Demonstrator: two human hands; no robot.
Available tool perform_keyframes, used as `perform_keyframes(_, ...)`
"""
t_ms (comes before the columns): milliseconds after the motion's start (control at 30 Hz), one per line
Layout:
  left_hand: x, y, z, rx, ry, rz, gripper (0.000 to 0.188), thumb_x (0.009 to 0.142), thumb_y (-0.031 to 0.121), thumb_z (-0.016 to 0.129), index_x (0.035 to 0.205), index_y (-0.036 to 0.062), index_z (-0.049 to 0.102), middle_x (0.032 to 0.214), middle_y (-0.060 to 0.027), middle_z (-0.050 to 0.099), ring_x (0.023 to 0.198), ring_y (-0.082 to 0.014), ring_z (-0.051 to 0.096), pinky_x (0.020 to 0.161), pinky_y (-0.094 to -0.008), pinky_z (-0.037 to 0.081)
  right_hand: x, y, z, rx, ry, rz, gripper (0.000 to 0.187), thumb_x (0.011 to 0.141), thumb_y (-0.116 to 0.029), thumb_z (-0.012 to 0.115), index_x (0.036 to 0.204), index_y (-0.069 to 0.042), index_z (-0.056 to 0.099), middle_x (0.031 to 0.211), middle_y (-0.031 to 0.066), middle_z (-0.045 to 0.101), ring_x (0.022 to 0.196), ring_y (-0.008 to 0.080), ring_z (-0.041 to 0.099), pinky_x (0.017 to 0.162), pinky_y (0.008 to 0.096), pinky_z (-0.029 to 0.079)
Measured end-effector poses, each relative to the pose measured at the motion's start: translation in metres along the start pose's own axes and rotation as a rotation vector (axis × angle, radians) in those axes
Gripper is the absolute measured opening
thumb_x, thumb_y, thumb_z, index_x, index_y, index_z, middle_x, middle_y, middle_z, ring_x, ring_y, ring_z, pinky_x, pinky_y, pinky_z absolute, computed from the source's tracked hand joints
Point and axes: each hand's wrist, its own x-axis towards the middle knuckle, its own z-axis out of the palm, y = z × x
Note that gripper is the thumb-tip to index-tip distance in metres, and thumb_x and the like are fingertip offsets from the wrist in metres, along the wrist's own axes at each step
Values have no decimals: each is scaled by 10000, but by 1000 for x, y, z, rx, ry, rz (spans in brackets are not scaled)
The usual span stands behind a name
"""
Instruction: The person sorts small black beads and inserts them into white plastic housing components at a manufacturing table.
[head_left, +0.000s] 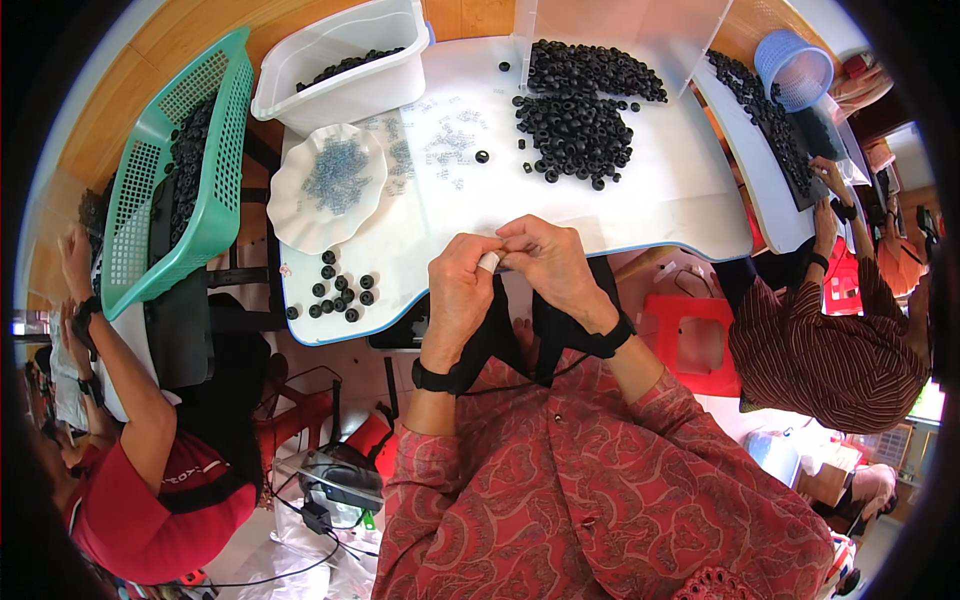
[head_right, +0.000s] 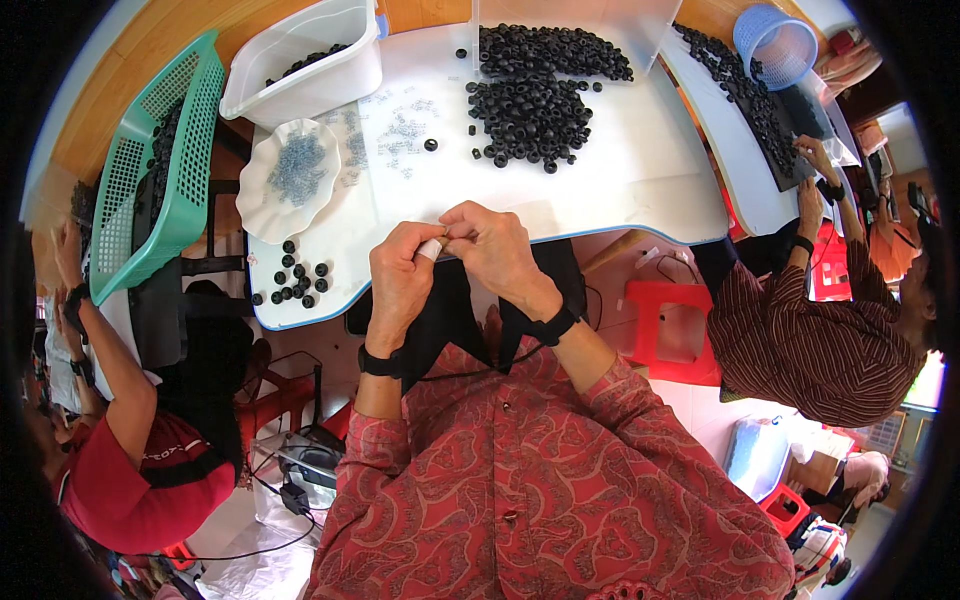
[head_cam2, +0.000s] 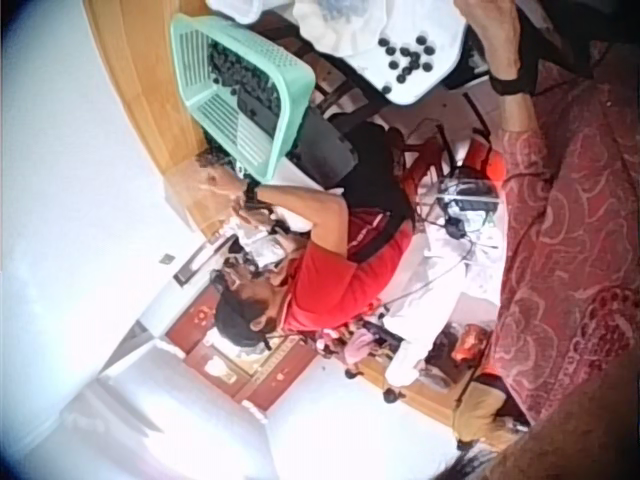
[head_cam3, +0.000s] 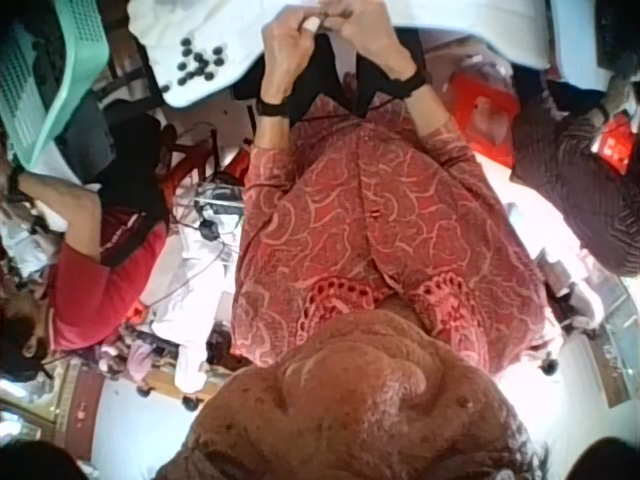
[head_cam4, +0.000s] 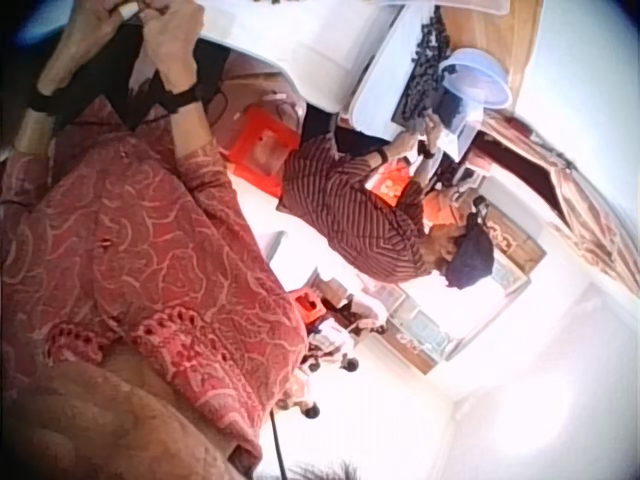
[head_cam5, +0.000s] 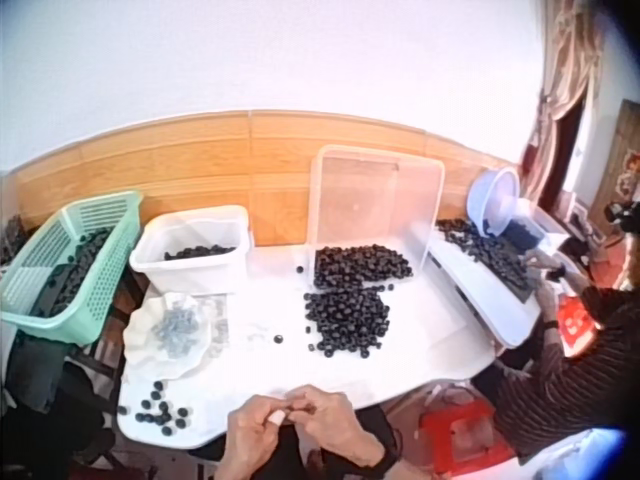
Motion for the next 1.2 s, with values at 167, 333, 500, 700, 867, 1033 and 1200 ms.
perform_keyframes(167, -4, 0, 1, 28, 45, 12, 172, 862, -62, 650, 1002, 11, 719, 923, -135, 723, 821, -264, 708, 736, -338, 548, -6, -5, 4, -10, 45, -14, 212, 836, 31, 738, 1041, 6, 691, 861, 113, 763, 790, 145, 728, 717, 274, 579)
perform_keyframes(333, -7, 3, 6, -81, 115, -48, 165, 879, -60, 649, 1009, 13, 720, 935, -124, 732, 833, -229, 714, 752, -316, 556, -12, -3, 10, 221, 152, 31, 220, 820, 36, 749, 1029, -2, 690, 870, 101, 767, 784, 116, 719, 709, 262, 577)
perform_keyframes(500, -7, -3, 9, -33, 102, -3, 176, 885, -58, 648, 1026, 22, 716, 935, -120, 736, 839, -226, 719, 751, -314, 560, -15, -1, 13, 62, 187, 12, 234, 818, 30, 748, 1039, -16, 688, 843, 92, 762, 763, 121, 723, 708, 258, 579)
perform_keyframes(700, -9, -8, 9, 22, 102, 39, 187, 884, -54, 647, 1033, 38, 713, 939, -119, 732, 842, -243, 720, 749, -327, 561, -18, 6, 19, 12, 235, -45, 267, 817, 27, 743, 1071, -36, 692, 858, 103, 753, 766, 146, 732, 710, 269, 585)
perform_keyframes(867, -10, -7, 10, 56, 116, 112, 181, 884, -37, 653, 1032, 49, 710, 943, -121, 720, 845, -279, 713, 736, -346, 555, -20, 5, 18, -110, 262, -125, 330, 810, 26, 753, 1125, -56, 697, 890, 92, 750, 771, 168, 722, 715, 283, 592)
perform_keyframes(1033, -11, -6, 10, 67, 108, 117, 178, 881, -36, 652, 1027, 48, 708, 940, -122, 719, 845, -288, 712, 736, -351, 555, -21, 5, 17, -111, 260, -137, 391, 792, 19, 761, 1169, -59, 694, 860, 85, 752, 796, 206, 687, 710, 319, 576)
perform_keyframes(1200, -11, -3, 7, 53, 102, 136, 189, 874, -45, 645, 1026, 49, 709, 949, -121, 720, 859, -289, 712, 746, -357, 557, -25, 3, 18, -133, 283, -166, 397, 789, 18, 761, 1174, -47, 686, 851, 84, 750, 805, 222, 670, 693, 336, 560)
